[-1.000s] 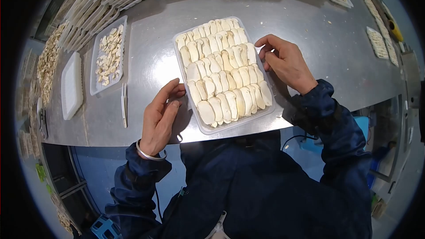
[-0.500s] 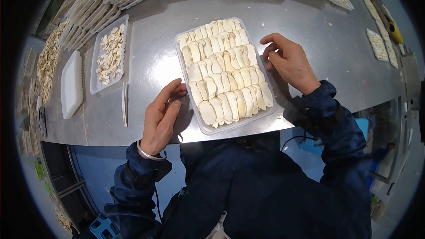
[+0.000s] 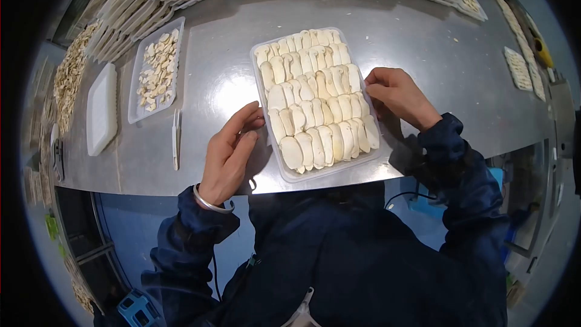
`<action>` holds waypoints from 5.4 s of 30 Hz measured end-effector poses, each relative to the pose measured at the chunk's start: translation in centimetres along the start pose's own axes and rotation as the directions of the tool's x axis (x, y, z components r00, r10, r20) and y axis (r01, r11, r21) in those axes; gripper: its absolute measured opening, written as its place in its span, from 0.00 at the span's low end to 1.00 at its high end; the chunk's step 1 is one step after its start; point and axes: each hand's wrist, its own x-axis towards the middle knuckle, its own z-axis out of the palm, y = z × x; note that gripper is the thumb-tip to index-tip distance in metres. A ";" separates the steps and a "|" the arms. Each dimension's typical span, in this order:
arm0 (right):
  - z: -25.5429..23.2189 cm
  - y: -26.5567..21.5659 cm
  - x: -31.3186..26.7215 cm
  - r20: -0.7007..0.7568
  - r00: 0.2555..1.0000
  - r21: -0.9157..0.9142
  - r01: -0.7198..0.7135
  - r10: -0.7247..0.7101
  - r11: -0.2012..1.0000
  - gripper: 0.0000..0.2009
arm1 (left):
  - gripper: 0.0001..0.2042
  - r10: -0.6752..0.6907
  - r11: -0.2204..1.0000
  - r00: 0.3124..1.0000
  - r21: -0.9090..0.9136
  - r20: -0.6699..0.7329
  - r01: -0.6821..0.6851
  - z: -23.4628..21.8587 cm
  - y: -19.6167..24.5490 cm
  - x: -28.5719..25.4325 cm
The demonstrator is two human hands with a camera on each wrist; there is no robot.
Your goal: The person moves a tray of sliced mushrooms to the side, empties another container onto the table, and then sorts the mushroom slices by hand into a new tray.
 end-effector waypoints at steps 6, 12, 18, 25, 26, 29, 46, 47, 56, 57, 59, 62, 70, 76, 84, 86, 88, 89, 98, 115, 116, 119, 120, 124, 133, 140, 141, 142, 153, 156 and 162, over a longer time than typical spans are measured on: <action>-1.8 0.3 -1.2 -0.029 0.996 -0.001 -0.088 0.088 0.996 0.08 | 0.23 0.015 1.000 0.999 0.007 0.037 -0.015 0.7 0.2 0.6; -7.6 2.4 -3.8 -0.184 0.974 0.002 -0.135 0.133 0.991 0.09 | 0.22 0.031 0.999 0.999 -0.040 -0.009 -0.032 1.4 0.7 0.8; -14.8 6.6 -5.6 -0.431 0.891 0.151 -0.084 0.142 0.985 0.10 | 0.21 0.160 0.985 0.985 0.077 -0.070 -0.154 0.9 -1.0 0.8; -19.3 12.4 -6.6 -0.616 0.748 0.282 -0.084 0.247 0.956 0.09 | 0.20 0.225 0.934 0.957 0.321 -0.186 -0.157 -2.9 -6.2 -2.2; -20.7 13.0 -7.7 -0.630 0.728 0.290 -0.102 0.270 0.952 0.09 | 0.20 0.223 0.914 0.958 0.380 -0.183 -0.140 -2.5 -5.8 -3.1; -24.1 15.2 -8.9 -0.664 0.676 0.314 -0.134 0.318 0.940 0.10 | 0.20 0.288 0.816 0.943 0.558 -0.167 -0.150 -3.6 -5.9 -3.8; -35.1 25.7 -21.7 -0.793 0.328 0.505 -0.118 0.513 0.855 0.09 | 0.19 0.392 0.756 0.900 0.625 -0.191 -0.197 -4.6 -10.6 -3.8; -35.5 26.0 -22.1 -0.793 0.316 0.512 -0.117 0.520 0.851 0.10 | 0.20 0.401 0.727 0.894 0.662 -0.197 -0.180 -4.8 -10.8 -3.9; -36.6 27.3 -24.6 -0.768 0.337 0.522 -0.164 0.545 0.837 0.10 | 0.19 0.300 0.660 0.932 0.750 -0.202 -0.049 -6.4 -10.5 -4.6; -36.6 27.2 -24.9 -0.769 0.329 0.528 -0.156 0.548 0.835 0.09 | 0.18 0.325 0.640 0.927 0.765 -0.187 -0.071 -6.0 -10.0 -4.3; -36.6 27.2 -25.3 -0.771 0.313 0.541 -0.139 0.555 0.830 0.08 | 0.18 0.377 0.600 0.913 0.792 -0.156 -0.112 -5.2 -8.8 -4.0; -36.6 26.6 -25.4 -0.790 0.268 0.545 -0.103 0.551 0.832 0.07 | 0.16 0.392 0.563 0.899 0.824 -0.197 -0.065 -4.6 -8.5 -3.6; -42.9 31.4 -24.7 -0.791 0.210 0.581 -0.036 0.575 0.813 0.07 | 0.31 0.621 0.304 0.713 0.939 -0.325 0.163 -7.3 -10.7 -6.8; -47.1 32.4 -23.6 -0.804 0.105 0.589 0.016 0.585 0.808 0.08 | 0.28 0.265 0.824 0.307 0.380 -0.914 0.421 -10.6 -13.3 -10.3; -48.2 31.8 -20.8 -0.807 0.096 0.589 0.059 0.582 0.806 0.10 | 0.27 -0.120 0.881 0.532 0.156 -0.838 0.446 -18.7 -22.5 -16.1; -48.4 31.6 -20.2 -0.817 0.117 0.575 0.079 0.565 0.814 0.11 | 0.30 -0.131 0.827 0.611 0.254 -0.780 0.501 -19.9 -22.7 -16.6; -48.8 31.5 -19.6 -0.826 0.152 0.560 0.105 0.543 0.822 0.11 | 0.29 -0.155 0.826 0.631 0.251 -0.760 0.505 -20.8 -23.2 -16.8; -49.4 31.6 -19.2 -0.811 0.177 0.580 0.107 0.558 0.808 0.12 | 0.28 -0.168 0.824 0.640 0.249 -0.750 0.508 -20.9 -23.3 -17.0; -55.8 31.1 -11.7 -0.820 0.266 0.568 0.276 0.507 0.775 0.18 | 0.25 -0.189 0.742 0.511 0.219 -0.838 0.633 -15.6 -17.7 -14.5; -59.1 24.5 2.9 -0.886 0.406 0.388 0.383 0.224 0.838 0.15 | 0.24 -0.547 0.816 0.166 -0.480 -0.820 0.322 -13.2 -14.7 -11.5; -59.1 24.5 3.3 -0.892 0.393 0.381 0.392 0.222 0.837 0.13 | 0.25 -0.547 0.815 0.162 -0.480 -0.821 0.324 -13.2 -14.6 -11.4; -62.0 29.3 3.6 -0.901 0.432 0.210 0.341 0.046 0.916 0.05 | 0.25 -0.551 0.814 0.154 -0.487 -0.820 0.318 -13.0 -14.6 -11.3; -62.5 30.8 3.3 -0.895 0.444 0.116 0.321 -0.042 0.940 0.04 | 0.25 -0.552 0.813 0.152 -0.490 -0.820 0.314 -12.9 -14.7 -11.1; -59.8 29.7 5.5 -0.961 0.271 0.039 -0.081 0.060 0.996 0.10 | 0.25 -0.565 0.807 0.154 -0.504 -0.811 0.308 -12.4 -14.9 -11.1; -42.1 14.6 13.9 -0.802 0.596 0.211 0.215 0.043 0.954 0.26 | 0.30 -0.569 0.803 0.309 -0.596 -0.762 0.009 -15.6 -19.8 -13.0; -46.4 16.0 18.8 -0.753 0.612 0.380 0.105 0.242 0.919 0.14 | 0.29 -0.517 0.834 0.376 -0.552 -0.769 0.020 -14.1 -20.0 -14.1; -47.0 16.2 19.3 -0.761 0.580 0.410 0.080 0.292 0.909 0.12 | 0.29 -0.507 0.843 0.373 -0.537 -0.777 0.027 -13.9 -20.0 -14.2; -47.3 16.1 19.5 -0.754 0.587 0.409 0.070 0.294 0.910 0.11 | 0.30 -0.496 0.852 0.370 -0.522 -0.785 0.035 -13.8 -20.0 -14.3; -53.6 19.1 23.4 -0.758 0.521 0.450 -0.020 0.393 0.893 0.09 | 0.32 -0.543 0.840 0.204 -0.530 -0.815 0.117 -11.4 -17.6 -13.2; -51.5 17.3 22.1 -0.769 0.510 0.466 0.034 0.386 0.884 0.10 | 0.32 -0.532 0.846 0.217 -0.522 -0.819 0.106 -11.5 -17.6 -13.4; -49.4 14.7 20.6 -0.739 0.555 0.479 0.034 0.382 0.877 0.12 | 0.32 -0.525 0.850 0.260 -0.517 -0.811 0.102 -12.3 -18.4 -14.3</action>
